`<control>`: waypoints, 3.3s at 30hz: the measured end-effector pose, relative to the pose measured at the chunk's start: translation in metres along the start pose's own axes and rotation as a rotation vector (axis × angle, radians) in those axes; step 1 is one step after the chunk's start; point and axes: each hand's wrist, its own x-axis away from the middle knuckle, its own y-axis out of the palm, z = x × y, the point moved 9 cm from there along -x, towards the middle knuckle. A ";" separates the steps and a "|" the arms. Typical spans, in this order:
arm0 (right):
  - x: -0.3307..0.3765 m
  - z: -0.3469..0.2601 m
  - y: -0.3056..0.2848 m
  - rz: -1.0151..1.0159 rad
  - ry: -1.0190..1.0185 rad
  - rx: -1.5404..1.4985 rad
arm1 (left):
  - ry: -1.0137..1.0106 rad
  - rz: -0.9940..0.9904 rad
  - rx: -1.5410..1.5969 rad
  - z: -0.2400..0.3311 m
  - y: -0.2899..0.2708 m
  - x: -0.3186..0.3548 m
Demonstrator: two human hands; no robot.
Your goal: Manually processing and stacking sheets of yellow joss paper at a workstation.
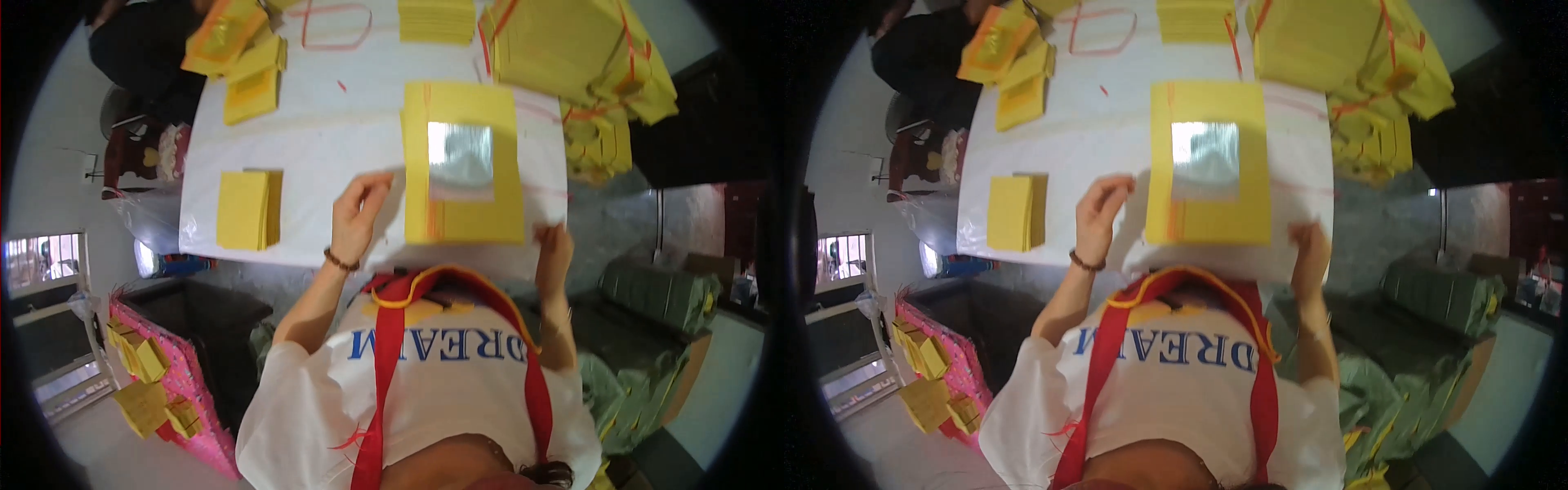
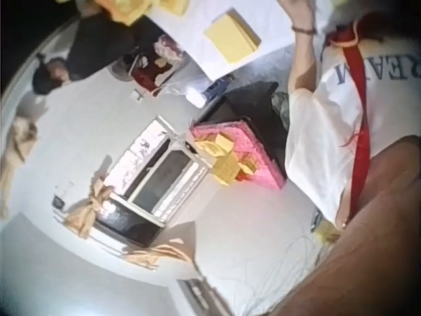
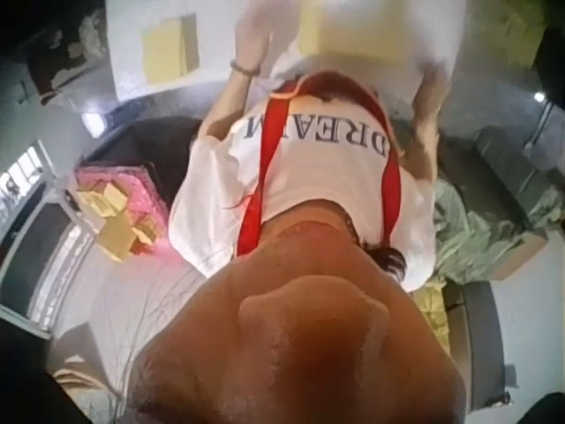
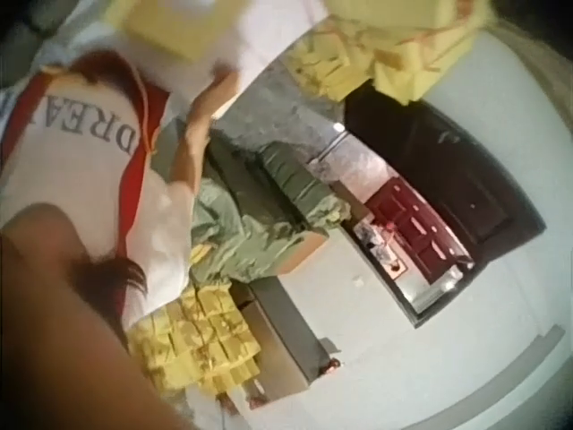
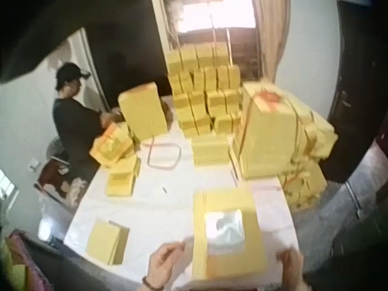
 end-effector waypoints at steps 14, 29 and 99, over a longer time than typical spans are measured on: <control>0.015 0.112 -0.047 -0.321 -0.035 0.145 | -0.048 0.065 0.217 0.015 0.020 -0.031; -0.017 0.079 -0.072 -0.383 -0.094 0.105 | 0.021 0.056 0.278 0.043 0.053 -0.032; -0.033 -0.115 0.069 -0.380 -0.439 -0.270 | 0.021 -0.008 -0.098 0.022 0.013 0.011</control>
